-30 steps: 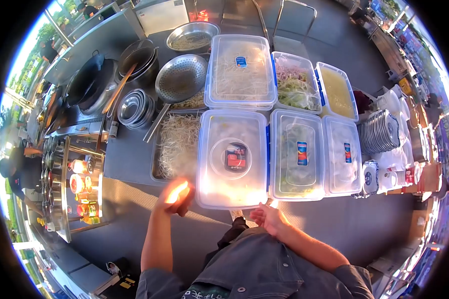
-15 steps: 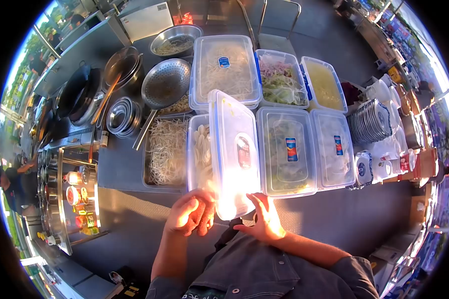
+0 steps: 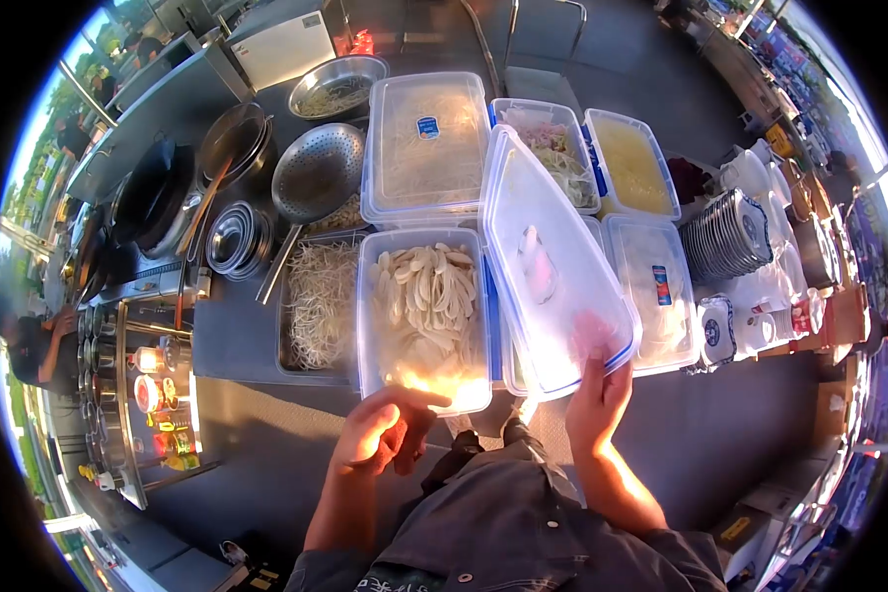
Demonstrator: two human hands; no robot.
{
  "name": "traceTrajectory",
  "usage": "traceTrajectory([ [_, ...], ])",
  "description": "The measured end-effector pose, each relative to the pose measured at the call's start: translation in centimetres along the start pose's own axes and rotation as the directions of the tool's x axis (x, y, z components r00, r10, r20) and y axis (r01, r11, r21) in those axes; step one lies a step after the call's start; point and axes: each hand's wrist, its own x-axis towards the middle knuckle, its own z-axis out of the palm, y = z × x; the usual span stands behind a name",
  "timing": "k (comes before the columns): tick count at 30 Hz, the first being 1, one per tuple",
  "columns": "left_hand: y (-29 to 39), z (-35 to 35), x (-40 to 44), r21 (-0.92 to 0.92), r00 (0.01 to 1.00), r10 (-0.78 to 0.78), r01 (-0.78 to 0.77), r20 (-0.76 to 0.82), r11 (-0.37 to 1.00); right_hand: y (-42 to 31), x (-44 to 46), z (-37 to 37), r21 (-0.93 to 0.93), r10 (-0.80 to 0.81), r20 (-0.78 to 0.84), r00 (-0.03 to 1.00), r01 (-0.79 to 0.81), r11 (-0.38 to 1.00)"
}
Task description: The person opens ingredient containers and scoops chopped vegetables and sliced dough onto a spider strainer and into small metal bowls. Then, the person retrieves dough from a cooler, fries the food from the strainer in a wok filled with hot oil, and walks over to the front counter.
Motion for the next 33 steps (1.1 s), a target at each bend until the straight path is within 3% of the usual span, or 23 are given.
traceTrajectory([
  [2, 0.2, 0.0, -0.4, 0.026, 0.999, 0.001, 0.0, -0.042, 1.0, -0.2, 2.6, -1.6, 0.495, 0.077, -0.026, 0.997, -0.054, 0.867],
  [4, 0.3, -0.4, -0.8, 0.0, 0.999, -0.018, 0.018, -0.046, 1.0, -2.0, 4.2, -4.2, 0.711, 0.278, -0.003, 0.961, -0.193, 0.676],
  [6, -0.9, -1.8, -1.1, 0.032, 0.997, 0.007, -0.004, -0.075, 0.999, 0.3, 5.5, -7.5, 0.817, 0.393, 0.01, 0.92, -0.234, 0.527],
  [7, -1.0, -2.1, -1.0, 0.05, 0.998, 0.007, -0.004, -0.064, 0.999, 2.1, 5.9, -9.1, 0.819, 0.387, -0.017, 0.922, -0.209, 0.534],
  [9, -1.2, -1.6, -0.8, 0.021, 0.999, 0.03, -0.029, -0.036, 0.999, 6.2, 5.8, -12.0, 0.923, 0.431, 0.135, 0.892, -0.271, 0.273],
  [10, -1.3, -1.7, -0.9, 0.018, 0.999, 0.021, -0.02, -0.042, 1.0, 7.7, 5.6, -12.7, 0.927, 0.43, 0.114, 0.895, -0.252, 0.279],
  [12, -1.8, -1.9, -1.2, -0.028, 0.999, -0.01, 0.01, 0.031, 1.0, 10.6, 4.2, -14.3, 0.952, 0.554, 0.156, 0.818, -0.275, 0.137],
  [14, -1.4, -0.2, -1.4, -0.032, 0.993, -0.106, 0.105, -0.05, 0.994, 14.1, 2.5, -15.0, 0.954, 0.534, 0.163, 0.829, -0.27, 0.129],
  [15, -1.8, -0.2, -0.2, 0.004, 0.997, -0.079, 0.079, 0.006, 0.997, 15.2, 2.6, -14.9, 0.961, 0.607, 0.131, 0.784, -0.252, 0.118],
  [16, -2.4, -0.5, 1.6, 0.051, 0.996, -0.046, 0.042, 0.08, 0.998, 17.2, 3.3, -14.8, 0.96, 0.569, 0.127, 0.812, -0.245, 0.136],
  [19, -3.5, 1.2, 3.9, 0.036, 0.991, -0.103, 0.101, 0.082, 0.994, 19.4, 3.4, -16.0, 0.968, 0.636, 0.05, 0.77, -0.193, 0.158],
  [21, -4.5, 1.2, 5.5, -0.024, 0.979, -0.205, 0.204, -0.014, 0.979, 20.2, 3.0, -17.1, 0.876, 0.684, -0.005, 0.73, -0.327, 0.356],
  [22, -4.5, 1.6, 6.2, 0.012, 0.974, -0.222, 0.223, -0.041, 0.975, 19.7, 2.2, -17.4, 0.835, 0.716, -0.049, 0.697, -0.365, 0.413],
  [24, -5.4, 2.8, 8.5, 0.151, 0.947, -0.183, 0.227, -0.263, 0.962, 18.8, 1.1, -18.0, 0.671, 0.769, -0.248, 0.59, -0.468, 0.575],
  [26, -7.2, 1.8, 9.6, 0.129, 0.923, -0.222, 0.273, -0.313, 0.953, 17.5, -2.2, -19.2, 0.402, 0.674, -0.283, 0.682, -0.554, 0.729],
  [27, -7.7, 1.6, 10.2, 0.105, 0.904, -0.266, 0.317, -0.334, 0.943, 16.5, -4.0, -19.7, 0.292, 0.677, -0.126, 0.725, -0.625, 0.724],
  [28, -8.2, 1.4, 10.8, 0.1, 0.885, -0.3, 0.355, -0.355, 0.93, 14.6, -5.5, -20.7, 0.24, 0.648, 0.15, 0.747, -0.663, 0.709],
  [29, -7.1, 3.7, 11.2, 0.028, 0.807, -0.411, 0.465, -0.425, 0.885, 13.6, -7.5, -21.5, 0.277, 0.557, 0.39, 0.733, -0.67, 0.689],
  [30, -8.4, 1.1, 12.7, 0.057, 0.775, -0.431, 0.511, -0.462, 0.858, 14.2, -9.3, -21.6, 0.166, 0.512, 0.543, 0.666, -0.682, 0.712],
  [31, -8.3, 2.9, 14.0, 0.155, 0.825, -0.319, 0.431, -0.466, 0.889, 13.8, -10.2, -22.2, -0.037, 0.447, 0.647, 0.618, -0.56, 0.828],
  [32, -7.6, 3.7, 15.0, 0.161, 0.787, -0.403, 0.524, -0.467, 0.837, 11.3, -9.5, -23.7, -0.275, 0.454, 0.748, 0.485, -0.396, 0.876],
  [33, -7.4, 5.6, 15.3, 0.197, 0.812, -0.346, 0.479, -0.471, 0.855, 12.7, -11.6, -24.8, -0.321, 0.482, 0.79, 0.38, -0.413, 0.852],
])
